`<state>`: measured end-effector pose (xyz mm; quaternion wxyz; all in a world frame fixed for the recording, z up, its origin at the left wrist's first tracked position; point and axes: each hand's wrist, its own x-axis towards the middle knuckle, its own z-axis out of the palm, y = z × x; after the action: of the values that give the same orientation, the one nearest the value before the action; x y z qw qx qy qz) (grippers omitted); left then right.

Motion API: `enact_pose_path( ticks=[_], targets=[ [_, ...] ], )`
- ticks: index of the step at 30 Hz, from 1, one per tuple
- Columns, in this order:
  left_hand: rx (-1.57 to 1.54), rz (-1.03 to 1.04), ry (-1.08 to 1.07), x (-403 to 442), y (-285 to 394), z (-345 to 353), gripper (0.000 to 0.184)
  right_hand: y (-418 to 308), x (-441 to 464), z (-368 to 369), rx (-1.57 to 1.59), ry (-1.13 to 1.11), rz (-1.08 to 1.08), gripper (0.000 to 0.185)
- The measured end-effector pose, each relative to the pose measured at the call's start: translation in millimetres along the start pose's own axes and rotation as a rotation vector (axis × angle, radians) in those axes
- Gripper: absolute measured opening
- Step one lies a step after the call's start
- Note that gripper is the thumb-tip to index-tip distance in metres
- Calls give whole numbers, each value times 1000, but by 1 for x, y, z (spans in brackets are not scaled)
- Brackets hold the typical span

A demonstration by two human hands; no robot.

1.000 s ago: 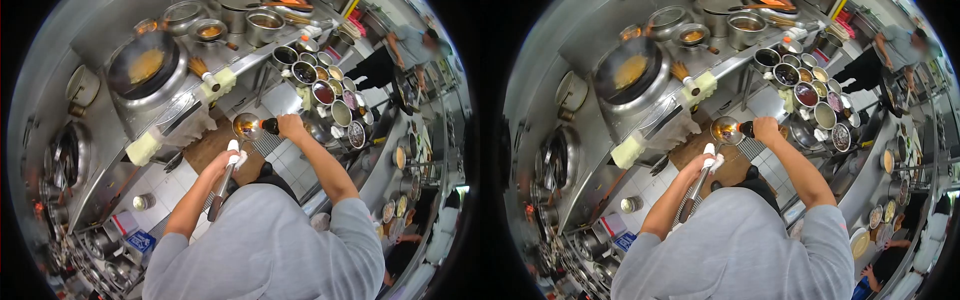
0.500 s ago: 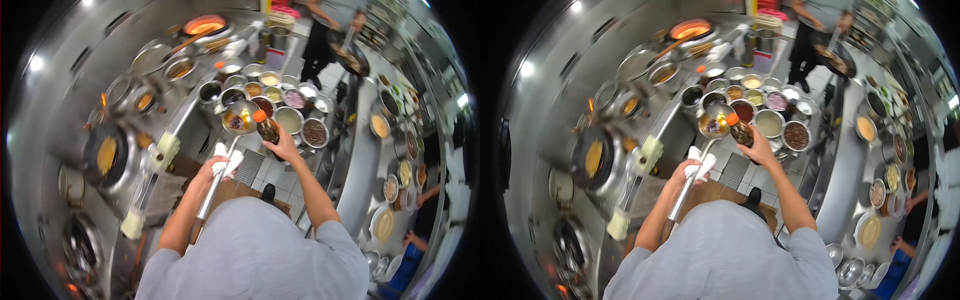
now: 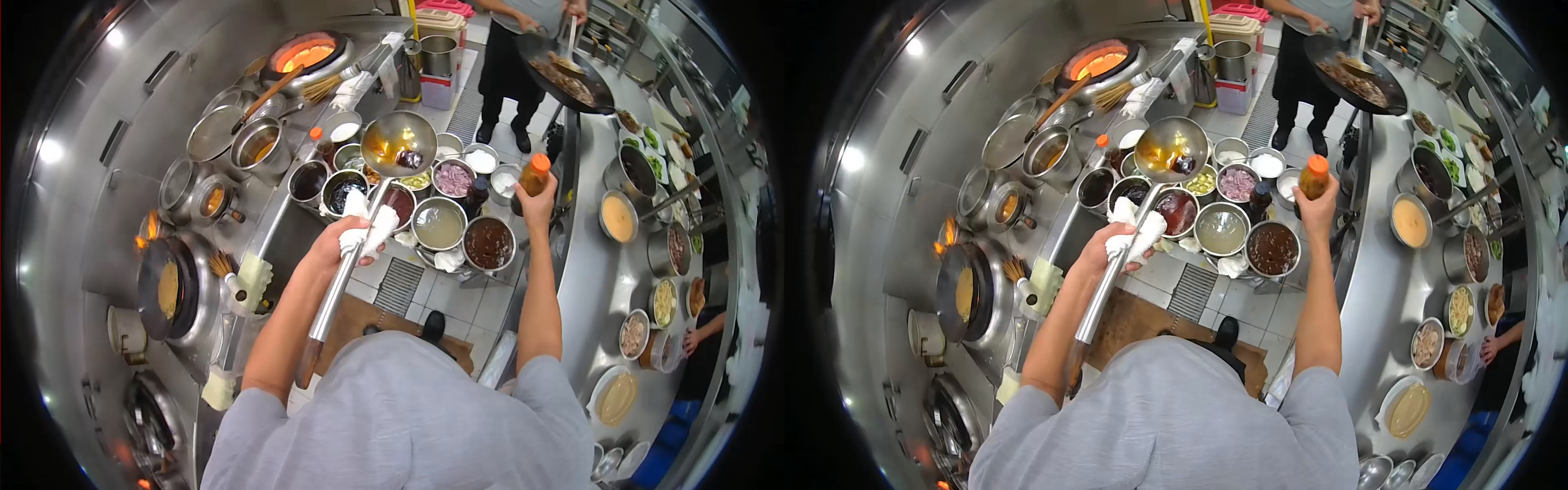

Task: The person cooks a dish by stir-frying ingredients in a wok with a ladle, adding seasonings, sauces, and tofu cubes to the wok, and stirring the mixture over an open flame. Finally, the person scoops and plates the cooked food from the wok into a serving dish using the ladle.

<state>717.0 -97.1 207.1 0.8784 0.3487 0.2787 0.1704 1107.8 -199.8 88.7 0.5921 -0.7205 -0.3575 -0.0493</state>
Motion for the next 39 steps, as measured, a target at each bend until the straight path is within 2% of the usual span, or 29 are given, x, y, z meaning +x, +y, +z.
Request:
enact_pose_path(
  ticks=[3,7,8,9,11,12,13,14,18,20,22,24,25,26,27,28,29,30,32,33,34,35,36,37,38,39],
  targets=[
    [5,-35,97,6,-5,-24,38,106,4,29,171,-21,159,74],
    [-68,-37,213,-1,-19,-71,33,218,-7,65,168,-63,253,79],
    [-85,-18,278,-9,-20,-84,31,222,-12,71,245,-128,260,77],
    [-72,7,298,-15,-26,-107,36,192,-22,74,361,-138,386,75],
    [-99,91,330,-40,-22,-129,31,173,-34,82,300,-207,435,75],
    [-125,125,343,-51,-18,-137,28,163,-37,83,254,-265,474,83],
    [-136,149,365,-61,-17,-152,28,181,-37,88,287,-279,400,92],
    [-132,176,454,-73,-17,-176,27,160,-37,87,325,-336,378,96],
    [-187,229,722,-123,-7,-243,27,165,-37,90,244,-392,375,91],
    [-176,274,766,-151,-3,-283,33,162,-39,88,285,-426,381,91],
    [-177,313,839,-173,10,-301,28,171,-41,93,278,-388,366,85],
    [-124,345,1086,-194,13,-326,28,165,-31,106,447,-622,157,68],
    [23,321,1190,-216,12,-336,28,226,-25,105,667,-414,465,53],
    [270,587,1250,-226,-19,-379,30,306,-14,106,572,-246,748,50],
    [70,526,1077,-225,13,-345,31,162,-30,98,-220,-411,425,69],
    [-135,387,972,-227,23,-365,29,134,-45,96,91,-168,407,73],
    [-184,325,1073,-237,16,-416,28,122,-42,100,203,-184,392,76],
    [-79,330,1120,-241,13,-441,30,116,-42,103,81,-169,402,78],
    [-218,338,916,-241,13,-442,29,121,-48,100,134,-208,433,78],
    [-208,334,991,-235,8,-443,28,144,-45,92,37,-254,342,77],
    [-203,345,1102,-239,4,-444,26,190,-42,88,-15,-253,392,76],
    [-61,372,1113,-239,7,-423,26,162,-37,85,-65,-284,219,71],
    [-112,406,1323,-242,-4,-440,27,193,-35,85,-236,-329,227,69],
    [-218,430,1227,-244,1,-429,29,190,-38,88,114,-409,320,71],
    [-190,469,1222,-239,6,-408,29,188,-44,87,196,-447,229,70],
    [159,575,1305,-229,3,-398,24,203,-43,79,140,-501,327,75]
  ],
)
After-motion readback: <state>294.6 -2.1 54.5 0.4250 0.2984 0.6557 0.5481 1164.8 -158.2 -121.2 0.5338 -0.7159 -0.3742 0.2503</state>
